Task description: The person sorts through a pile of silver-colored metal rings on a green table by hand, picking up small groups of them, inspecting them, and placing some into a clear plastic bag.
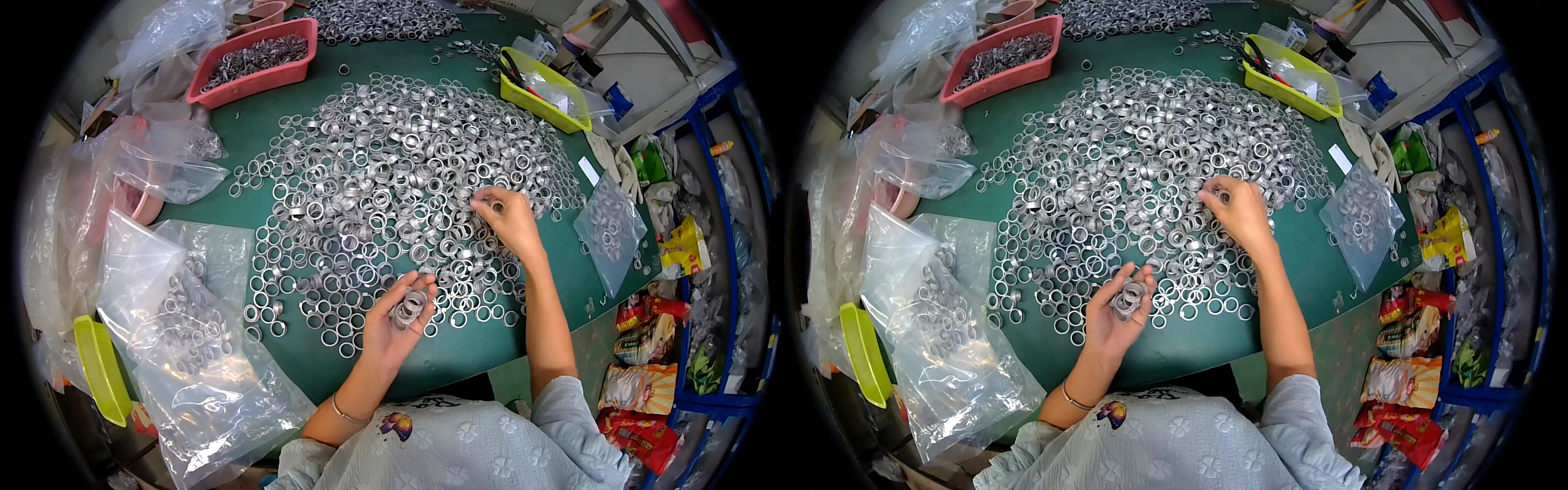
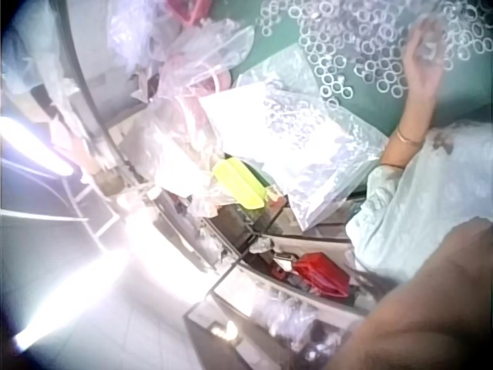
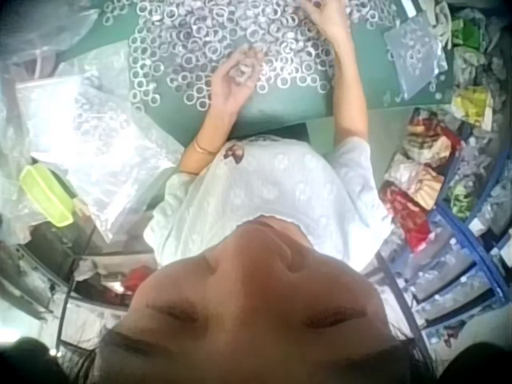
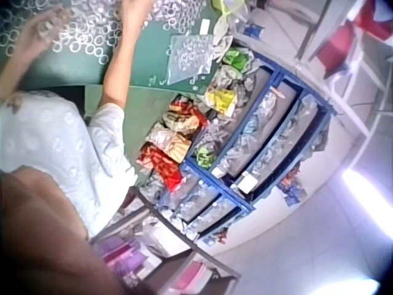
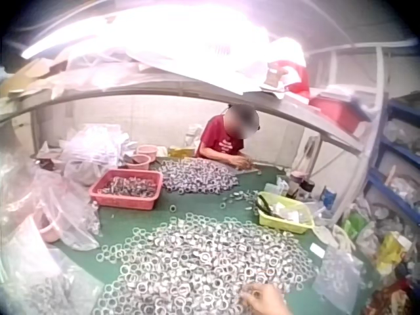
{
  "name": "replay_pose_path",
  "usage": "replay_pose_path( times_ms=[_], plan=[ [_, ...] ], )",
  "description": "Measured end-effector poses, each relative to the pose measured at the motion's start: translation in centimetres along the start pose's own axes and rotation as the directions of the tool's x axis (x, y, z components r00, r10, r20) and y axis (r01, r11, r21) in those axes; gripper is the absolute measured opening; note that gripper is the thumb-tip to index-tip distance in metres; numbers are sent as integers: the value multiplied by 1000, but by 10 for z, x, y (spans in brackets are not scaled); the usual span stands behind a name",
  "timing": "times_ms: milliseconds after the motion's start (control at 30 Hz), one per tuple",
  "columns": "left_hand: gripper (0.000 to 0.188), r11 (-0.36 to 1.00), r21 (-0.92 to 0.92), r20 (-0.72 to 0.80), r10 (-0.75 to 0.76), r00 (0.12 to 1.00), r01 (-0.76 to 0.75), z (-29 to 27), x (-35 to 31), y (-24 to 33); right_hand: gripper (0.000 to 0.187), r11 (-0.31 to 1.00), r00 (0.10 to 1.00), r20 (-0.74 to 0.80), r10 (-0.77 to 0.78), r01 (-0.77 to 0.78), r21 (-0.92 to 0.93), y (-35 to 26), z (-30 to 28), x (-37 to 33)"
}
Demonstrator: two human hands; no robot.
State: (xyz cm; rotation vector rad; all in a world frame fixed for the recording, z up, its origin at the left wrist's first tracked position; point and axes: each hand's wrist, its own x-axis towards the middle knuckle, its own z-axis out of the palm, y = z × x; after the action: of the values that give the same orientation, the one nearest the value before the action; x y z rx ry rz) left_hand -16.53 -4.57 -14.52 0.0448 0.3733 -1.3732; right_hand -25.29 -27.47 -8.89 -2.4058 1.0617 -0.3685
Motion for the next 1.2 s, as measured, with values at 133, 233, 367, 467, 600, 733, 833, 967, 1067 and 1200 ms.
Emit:
replay_pose_path(
  times_ms=[133, 233, 367, 467, 600, 733, 833, 967, 1067, 1200],
  plan=[
    [25, 1000, 17, -10, -6, 1000, 7, 2, 1, -2, 26, 974, 986, -104, -127, 104, -202, 9, 17, 16],
    [25, 1000, 12, 10, -13, 1000, 13, 0, 1, 0, 22, 989, 984, -136, -116, 127, 77, 7, 19, 15],
    [25, 1000, 7, -6, 2, 1000, -2, 2, -1, 0, 23, 323, 953, 302, 39, -298, 898, 20, 2, 4],
    [26, 996, 92, -22, -6, 1000, 8, 6, 0, -4, 22, -109, 918, 394, -48, -397, 911, 21, 4, -19],
    [32, 876, 483, -154, 89, 984, -4, 13, -2, -8, 17, 128, 896, 414, -160, -397, 909, -10, 7, -54],
    [41, 792, 611, -145, 93, 985, 15, 12, -3, -12, 5, 544, 897, 357, -261, -169, 822, -32, 8, -73],
    [38, 853, 522, -82, 19, 996, 27, 5, -1, -10, 4, 455, 895, 311, -319, -144, 879, -37, 15, -84],
    [35, 878, 476, -99, 4, 995, 44, 4, 0, -8, 9, 15, 887, 417, -200, -423, 906, -29, 11, -89],
    [36, 889, 454, -82, -25, 996, 60, 3, 1, -8, 10, -146, 901, 413, -133, -430, 891, -29, 10, -93],
    [39, 899, 413, -149, -89, 985, 143, 8, 0, -11, 17, 302, 993, 112, 23, -114, 946, -45, 24, -105]
  ],
)
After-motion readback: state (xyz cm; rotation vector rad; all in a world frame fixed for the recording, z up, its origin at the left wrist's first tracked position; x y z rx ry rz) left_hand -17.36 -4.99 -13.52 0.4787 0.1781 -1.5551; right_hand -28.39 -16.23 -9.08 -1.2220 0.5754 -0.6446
